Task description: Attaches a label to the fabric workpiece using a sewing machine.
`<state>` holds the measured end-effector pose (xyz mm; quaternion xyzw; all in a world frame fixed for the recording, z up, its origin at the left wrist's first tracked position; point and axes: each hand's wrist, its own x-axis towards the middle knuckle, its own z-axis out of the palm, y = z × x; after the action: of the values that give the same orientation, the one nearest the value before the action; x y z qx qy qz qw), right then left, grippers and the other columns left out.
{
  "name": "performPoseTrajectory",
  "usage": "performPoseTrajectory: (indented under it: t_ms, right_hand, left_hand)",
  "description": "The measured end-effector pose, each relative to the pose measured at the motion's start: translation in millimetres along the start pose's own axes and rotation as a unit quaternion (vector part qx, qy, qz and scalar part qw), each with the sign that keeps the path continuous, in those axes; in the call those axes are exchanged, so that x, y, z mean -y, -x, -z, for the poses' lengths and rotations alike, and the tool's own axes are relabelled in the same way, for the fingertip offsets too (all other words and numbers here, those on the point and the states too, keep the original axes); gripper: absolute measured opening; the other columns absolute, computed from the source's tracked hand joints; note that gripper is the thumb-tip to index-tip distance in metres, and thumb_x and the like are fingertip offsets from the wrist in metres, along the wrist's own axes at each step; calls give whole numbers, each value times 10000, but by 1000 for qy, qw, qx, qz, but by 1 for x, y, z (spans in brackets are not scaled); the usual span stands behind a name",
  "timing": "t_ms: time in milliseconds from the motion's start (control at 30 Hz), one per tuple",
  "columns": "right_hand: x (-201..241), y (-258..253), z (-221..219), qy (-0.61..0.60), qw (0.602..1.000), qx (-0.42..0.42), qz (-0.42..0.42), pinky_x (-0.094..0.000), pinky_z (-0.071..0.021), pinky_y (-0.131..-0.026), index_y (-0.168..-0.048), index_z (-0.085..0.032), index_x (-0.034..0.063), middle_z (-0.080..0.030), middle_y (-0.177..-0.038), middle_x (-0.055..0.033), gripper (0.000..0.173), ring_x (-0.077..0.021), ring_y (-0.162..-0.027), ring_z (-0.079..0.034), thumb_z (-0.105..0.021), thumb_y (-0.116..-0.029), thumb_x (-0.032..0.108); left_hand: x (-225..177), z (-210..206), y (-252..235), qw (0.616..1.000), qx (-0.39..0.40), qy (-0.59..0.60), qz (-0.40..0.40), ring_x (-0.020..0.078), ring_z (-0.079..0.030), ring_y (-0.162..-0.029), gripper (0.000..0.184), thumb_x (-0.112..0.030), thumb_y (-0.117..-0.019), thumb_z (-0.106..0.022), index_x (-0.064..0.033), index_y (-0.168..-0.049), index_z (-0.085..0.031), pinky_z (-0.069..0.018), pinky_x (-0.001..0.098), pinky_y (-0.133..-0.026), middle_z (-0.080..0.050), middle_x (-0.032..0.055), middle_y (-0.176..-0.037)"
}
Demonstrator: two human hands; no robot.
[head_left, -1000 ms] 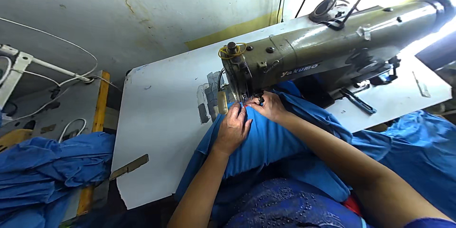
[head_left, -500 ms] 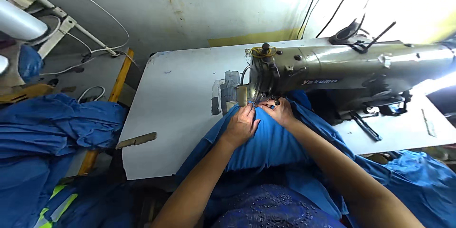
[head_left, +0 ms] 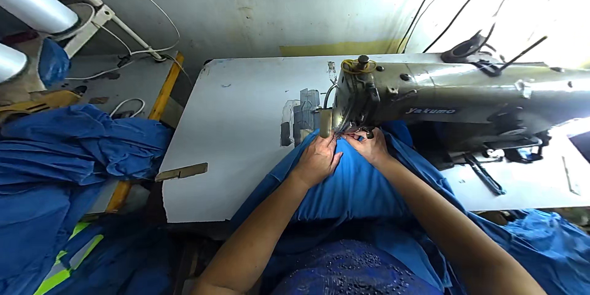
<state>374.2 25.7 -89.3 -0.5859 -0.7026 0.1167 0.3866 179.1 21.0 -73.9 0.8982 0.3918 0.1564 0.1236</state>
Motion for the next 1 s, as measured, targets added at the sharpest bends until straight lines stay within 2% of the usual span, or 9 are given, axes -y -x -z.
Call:
performPoseTrajectory:
  t_ms: [233,333,500,567,633,733,833,900,1000]
  right_hand:
    - [2,-2,2,6,1000,-16,15,-511,-547,-750,-823,-755,-7,-719,-802,-175,230,-312,-792,-707,-767,-883,215]
    - [3,0,2,0,1000,-11,18,-502,-558,-765,-846,-767,1,-730,-857,-179,195,-312,-818,-713,-754,-894,190]
    - [5,26,27,18,994,77,78,-468,-542,-977,-1145,-772,50,-717,-1209,-145,244,-307,-1140,-673,-626,-992,171]
    - [-1,47,47,36,995,36,89,-438,-561,-973,-1153,-766,55,-706,-1244,-127,253,-275,-1159,-673,-616,-998,187]
    - [-14,69,73,45,995,-55,74,-396,-586,-945,-1103,-778,47,-724,-1200,-130,233,-247,-1115,-700,-617,-992,173]
    - [-39,95,116,110,968,-218,58,-379,-591,-898,-1015,-779,-8,-733,-1090,-202,181,-282,-1023,-715,-636,-962,89]
    - [-66,107,159,218,933,-288,8,-514,-499,-1017,-1135,-727,-55,-674,-1195,-293,273,-431,-1165,-635,-652,-973,152]
    - [-75,109,176,247,935,-241,-79,-612,-396,-1105,-1291,-628,-86,-573,-1371,-333,440,-501,-1336,-510,-582,-1024,261]
    - [-85,109,178,250,939,-196,-132,-598,-347,-1168,-1354,-581,-102,-542,-1442,-310,505,-496,-1413,-443,-484,-1063,299]
  left_hand:
    - [2,1,-1,1000,2,-11,-3,332,-450,-1454,512,-299,-1076,-418,74,-1391,-572,-354,439,-1198,-524,226,-1501]
    - [3,0,-1,1000,-2,-10,-5,333,-468,-1441,509,-300,-1075,-427,71,-1391,-575,-368,443,-1189,-526,227,-1498]
    - [10,-3,-1,999,-10,-20,-28,331,-489,-1425,515,-307,-1073,-417,72,-1378,-586,-398,462,-1166,-537,225,-1489]
    - [12,-2,-1,999,0,-22,-26,330,-464,-1446,531,-320,-1077,-400,66,-1401,-567,-391,463,-1171,-520,222,-1507]
    - [11,-2,-3,999,3,-28,-23,334,-458,-1449,543,-334,-1078,-386,59,-1409,-562,-388,462,-1172,-521,219,-1507]
    - [11,-3,-1,999,1,-32,-22,346,-473,-1435,537,-328,-1076,-388,62,-1395,-573,-407,464,-1157,-541,223,-1484]
    - [10,-1,-2,999,-2,-31,-24,348,-477,-1433,533,-320,-1073,-394,69,-1387,-580,-407,463,-1158,-541,228,-1485]
    - [9,-1,-2,999,-3,-33,-24,349,-472,-1437,529,-317,-1074,-394,70,-1379,-587,-401,460,-1163,-547,225,-1482]
    - [10,-3,-2,998,-23,-42,-34,349,-505,-1411,528,-321,-1070,-389,64,-1355,-611,-417,458,-1150,-577,220,-1451]
